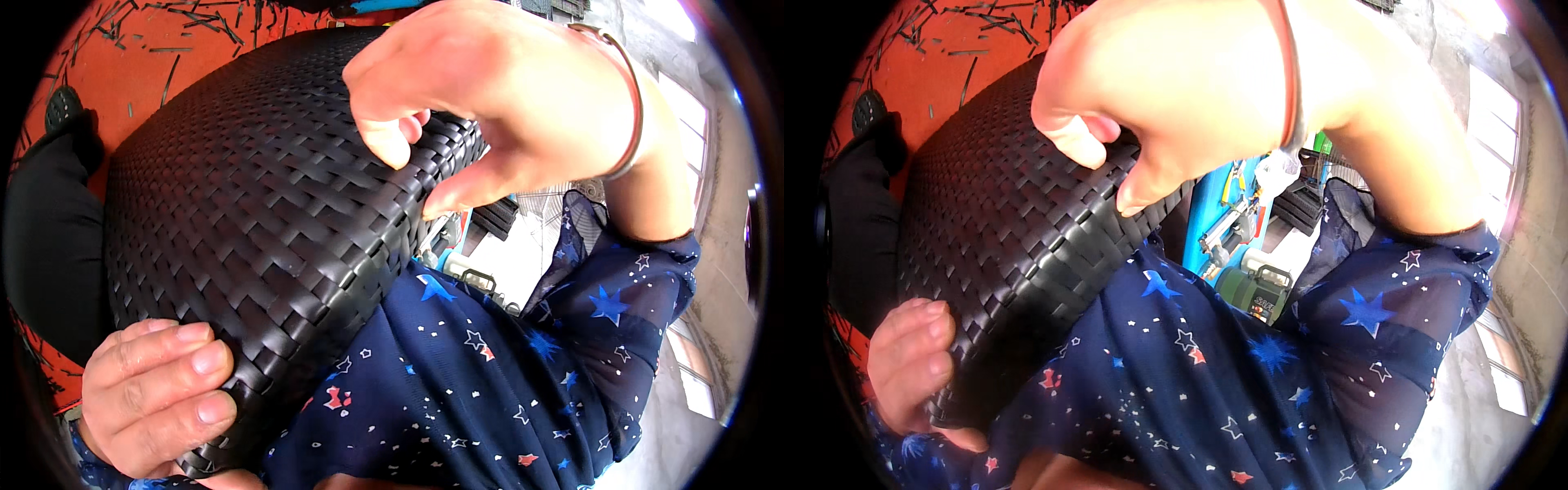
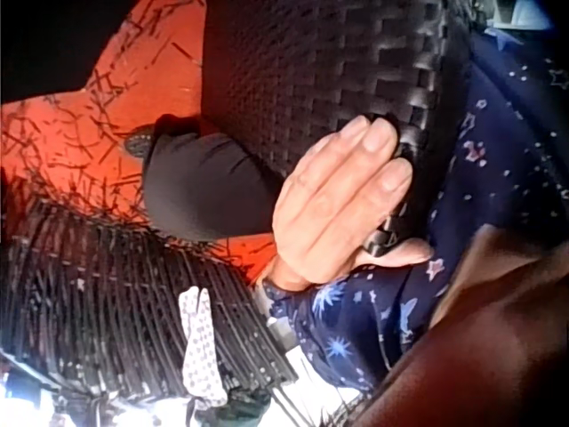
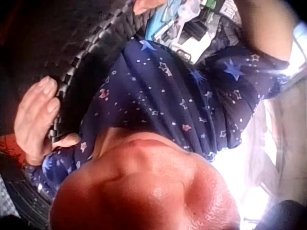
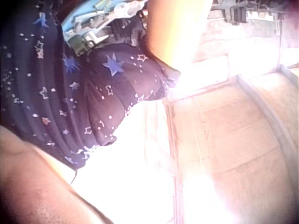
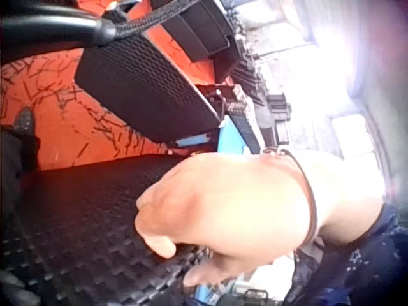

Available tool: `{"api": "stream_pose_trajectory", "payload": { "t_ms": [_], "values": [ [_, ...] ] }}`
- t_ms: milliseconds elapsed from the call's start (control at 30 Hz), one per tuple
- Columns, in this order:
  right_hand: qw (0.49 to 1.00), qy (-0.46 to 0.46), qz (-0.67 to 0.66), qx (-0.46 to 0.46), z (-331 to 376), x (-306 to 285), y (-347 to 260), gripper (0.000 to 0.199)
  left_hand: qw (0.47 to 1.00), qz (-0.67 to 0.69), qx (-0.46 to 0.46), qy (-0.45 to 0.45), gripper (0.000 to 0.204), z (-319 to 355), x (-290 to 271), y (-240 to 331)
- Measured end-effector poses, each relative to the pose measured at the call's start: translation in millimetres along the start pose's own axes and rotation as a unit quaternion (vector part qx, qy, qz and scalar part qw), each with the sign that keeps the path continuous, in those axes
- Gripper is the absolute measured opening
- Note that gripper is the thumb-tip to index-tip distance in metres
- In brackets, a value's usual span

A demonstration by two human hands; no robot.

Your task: The person uses a metal tool to pry and adjust the woven strips on the edge of a black wicker chair. They repeatedly lift the strips, insert the tool, and press the weave back into place to tighten the structure.

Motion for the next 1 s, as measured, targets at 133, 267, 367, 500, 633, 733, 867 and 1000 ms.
{"api": "stream_pose_trajectory", "payload": {
  "t_ms": [133,267,367,500,633,733,867,1000],
  "values": [
    [0.996,-0.056,-0.056,0.04,-2.0,9.0,12.3,0.031,0.999,0.005,0.007,-0.044,0.068,-0.1,-0.4,-5.9],
    [0.998,-0.032,-0.014,0.052,1.7,0.8,10.5,0.031,0.998,0.008,0.014,-0.068,0.069,-2.3,1.5,-6.4],
    [0.998,-0.019,0.01,0.053,3.7,-1.7,11.4,0.032,0.999,0.003,0.003,-0.052,0.068,-3.0,3.3,-5.3],
    [0.991,-0.035,-0.086,0.094,2.6,5.6,21.6,0.029,1.0,-0.003,-0.009,-0.009,0.068,-2.2,2.7,-5.4],
    [0.996,-0.075,-0.008,0.052,3.2,5.1,18.7,0.027,1.0,0.001,0.013,-0.021,0.069,-1.8,4.6,-10.7],
    [0.997,-0.072,-0.018,0.03,0.8,1.9,13.8,0.027,0.999,0.004,0.037,-0.035,0.071,-1.5,5.7,-14.2],
    [0.993,-0.072,-0.083,0.034,-3.9,-0.3,10.2,0.027,0.999,0.0,0.045,-0.028,0.074,1.2,6.3,-13.6],
    [0.992,-0.108,-0.011,0.058,-1.5,7.6,11.5,0.029,0.997,0.005,0.066,-0.048,0.074,3.5,8.2,-10.1]
  ]
}}
Point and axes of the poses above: each hand's wrist, its own z-axis away from the middle knuckle, its own x-axis out of the palm, y = z × x, the point moved 10 cm from there along -z, towards the middle knuckle, and after that the axes turned 15 degrees about y, right-handed, at the moved point
